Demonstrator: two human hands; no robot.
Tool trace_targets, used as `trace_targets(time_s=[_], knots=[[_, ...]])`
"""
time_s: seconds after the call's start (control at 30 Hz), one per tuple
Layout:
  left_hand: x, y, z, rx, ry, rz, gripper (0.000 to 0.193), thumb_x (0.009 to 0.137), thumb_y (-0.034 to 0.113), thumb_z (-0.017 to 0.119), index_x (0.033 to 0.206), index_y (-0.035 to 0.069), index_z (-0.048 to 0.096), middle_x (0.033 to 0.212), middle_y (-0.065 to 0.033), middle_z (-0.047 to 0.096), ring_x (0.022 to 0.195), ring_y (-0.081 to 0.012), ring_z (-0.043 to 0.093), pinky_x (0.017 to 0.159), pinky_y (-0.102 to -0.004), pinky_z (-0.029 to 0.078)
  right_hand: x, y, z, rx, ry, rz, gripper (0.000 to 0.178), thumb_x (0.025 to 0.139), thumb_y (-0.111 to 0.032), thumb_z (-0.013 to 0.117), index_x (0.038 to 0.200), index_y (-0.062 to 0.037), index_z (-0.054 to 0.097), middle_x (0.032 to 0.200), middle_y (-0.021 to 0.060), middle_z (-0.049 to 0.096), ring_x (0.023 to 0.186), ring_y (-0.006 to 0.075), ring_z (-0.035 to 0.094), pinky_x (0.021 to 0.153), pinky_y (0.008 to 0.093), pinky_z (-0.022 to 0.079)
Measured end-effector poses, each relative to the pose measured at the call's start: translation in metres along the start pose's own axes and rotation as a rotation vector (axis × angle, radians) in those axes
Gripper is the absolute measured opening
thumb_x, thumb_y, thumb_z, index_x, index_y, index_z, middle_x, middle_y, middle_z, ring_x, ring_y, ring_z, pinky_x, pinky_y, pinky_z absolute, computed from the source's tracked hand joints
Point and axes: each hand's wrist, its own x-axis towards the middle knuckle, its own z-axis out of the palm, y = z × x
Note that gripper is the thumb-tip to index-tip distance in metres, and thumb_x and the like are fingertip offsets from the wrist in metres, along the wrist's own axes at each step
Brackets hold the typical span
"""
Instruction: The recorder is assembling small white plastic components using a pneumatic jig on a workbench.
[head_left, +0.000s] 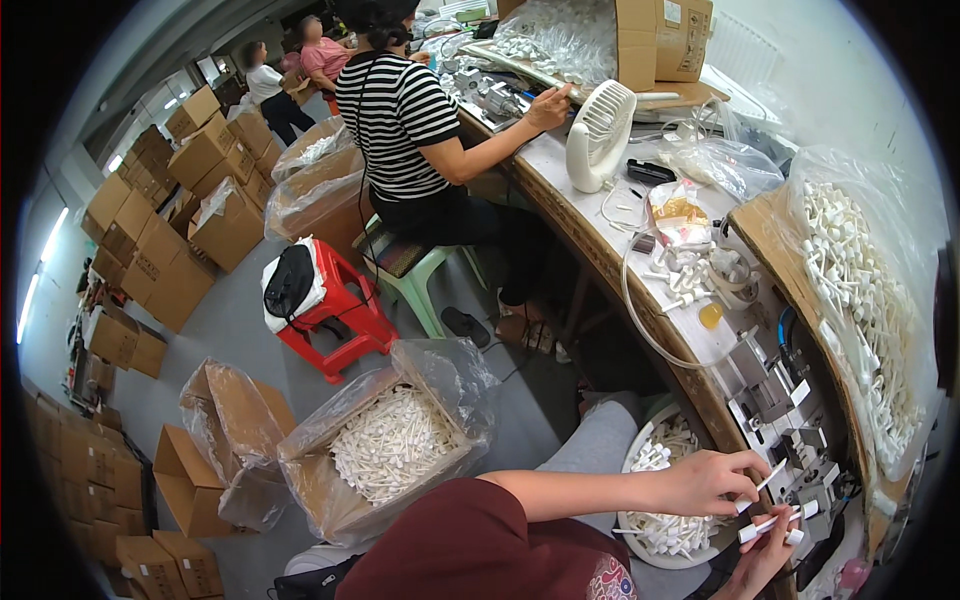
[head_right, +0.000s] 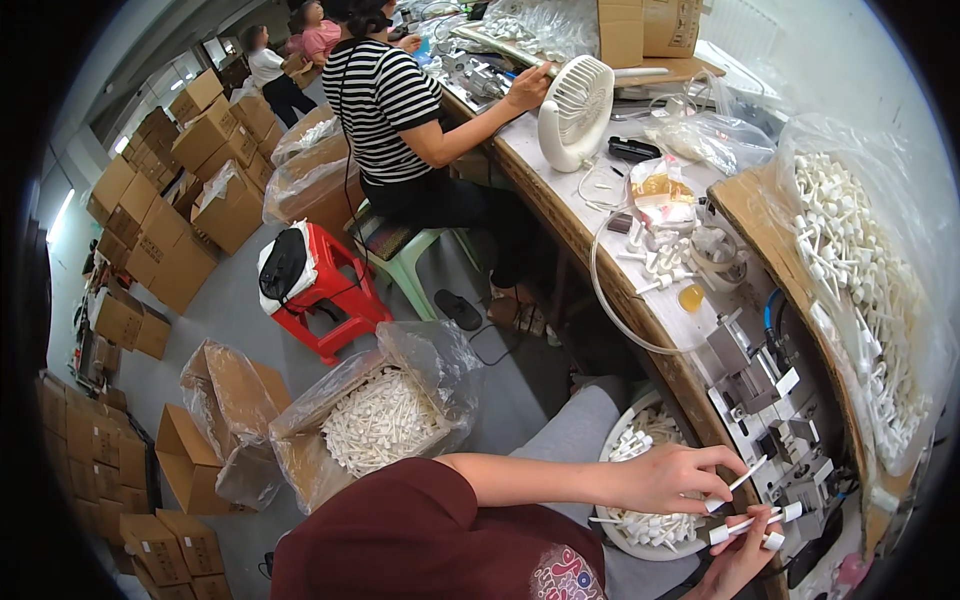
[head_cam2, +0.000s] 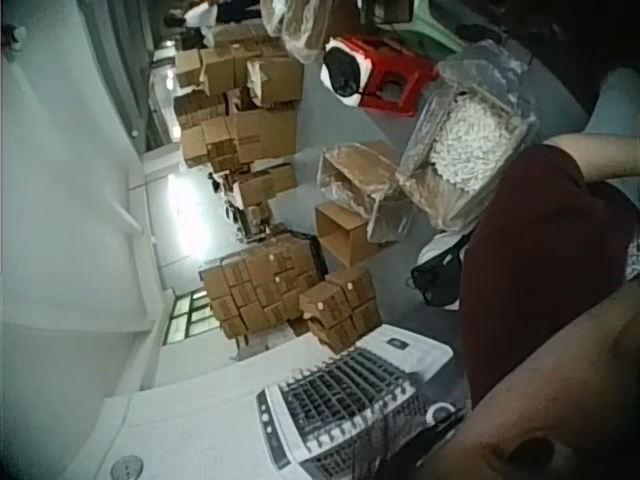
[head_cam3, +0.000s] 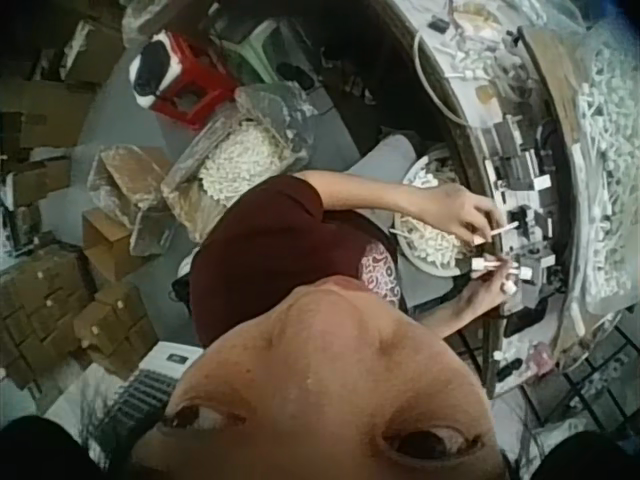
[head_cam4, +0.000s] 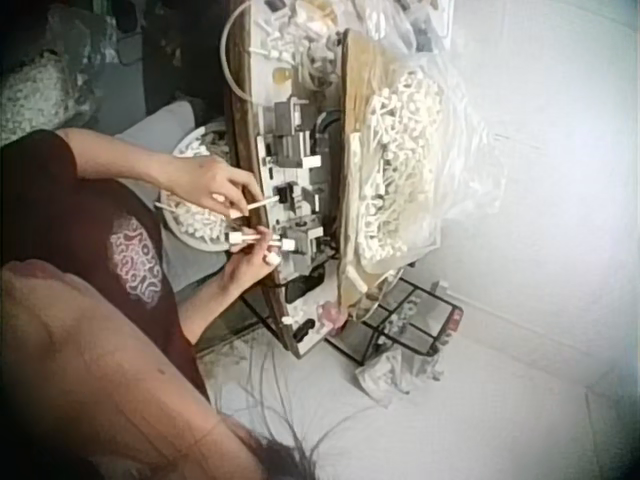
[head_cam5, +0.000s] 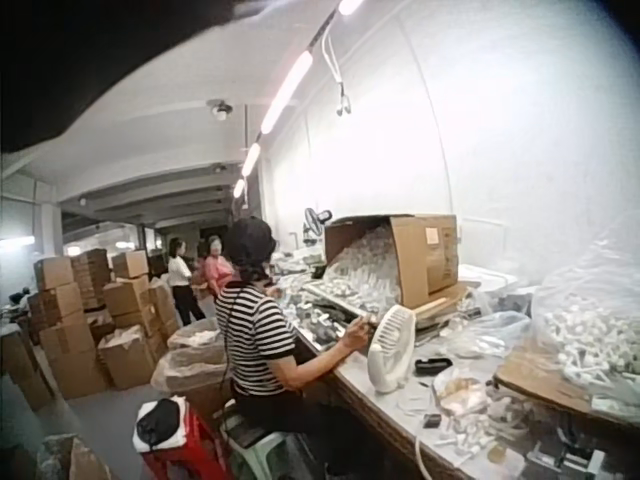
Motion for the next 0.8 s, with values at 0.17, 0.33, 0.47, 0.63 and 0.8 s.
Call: trace_targets(time_s=[0.17, 0.33, 0.47, 0.63, 0.8], knots=[[0.0, 0.002, 0.002, 0.008, -0.021, -0.007, 0.025, 0.075, 0.008, 0.075, 0.098, 0.004, 0.065, 0.13, -0.0102, 0.057, 0.089, -0.0279, 0.069, 0.074, -0.0377, 0.055, 0.002, 0.011, -0.004, 0.036, -0.002, 0.007, 0.027, 0.106, -0.029, 0.053, 0.1, -0.0033, 0.059, 0.074, 0.0075, 0.064, 0.043, 0.0048, 0.044, 0.038, 0.0179, 0.033], [0.004, 0.001, 0.004, 0.026, -0.029, 0.01, 0.027, 0.074, 0.007, 0.077, 0.098, 0.004, 0.065, 0.129, -0.0105, 0.057, 0.089, -0.0286, 0.069, 0.073, -0.0376, 0.055, 0.001, 0.01, -0.005, 0.061, 0.034, 0.005, 0.027, 0.106, -0.028, 0.052, 0.102, -0.0027, 0.06, 0.08, 0.0089, 0.065, 0.05, 0.0038, 0.047, 0.042, 0.0169, 0.035], [0.007, -0.003, 0.007, 0.033, -0.03, 0.026, 0.029, 0.074, 0.006, 0.078, 0.099, 0.004, 0.065, 0.129, -0.0106, 0.057, 0.09, -0.0285, 0.069, 0.073, -0.0377, 0.055, 0.001, 0.007, -0.005, 0.05, 0.032, 0.041, 0.026, 0.106, -0.026, 0.052, 0.104, -0.0017, 0.059, 0.081, 0.0089, 0.064, 0.052, 0.0037, 0.046, 0.045, 0.0167, 0.034], [0.006, -0.011, 0.013, 0.028, -0.038, 0.025, 0.029, 0.074, 0.007, 0.078, 0.099, 0.003, 0.064, 0.129, -0.0108, 0.057, 0.091, -0.028, 0.069, 0.073, -0.0375, 0.055, 0.004, 0.021, -0.01, 0.063, 0.05, 0.024, 0.026, 0.105, -0.025, 0.054, 0.106, 0.0006, 0.062, 0.084, 0.0073, 0.064, 0.053, 0.0028, 0.044, 0.047, 0.0168, 0.031], [0.01, -0.016, 0.014, 0.037, -0.057, 0.021, 0.029, 0.075, 0.008, 0.077, 0.1, 0.004, 0.063, 0.129, -0.011, 0.057, 0.092, -0.0274, 0.069, 0.073, -0.037, 0.055, 0.0, 0.02, -0.005, 0.145, 0.153, 0.082, 0.027, 0.105, -0.023, 0.054, 0.111, 0.0017, 0.063, 0.082, 0.0079, 0.063, 0.049, 0.0037, 0.046, 0.042, 0.0171, 0.031]])
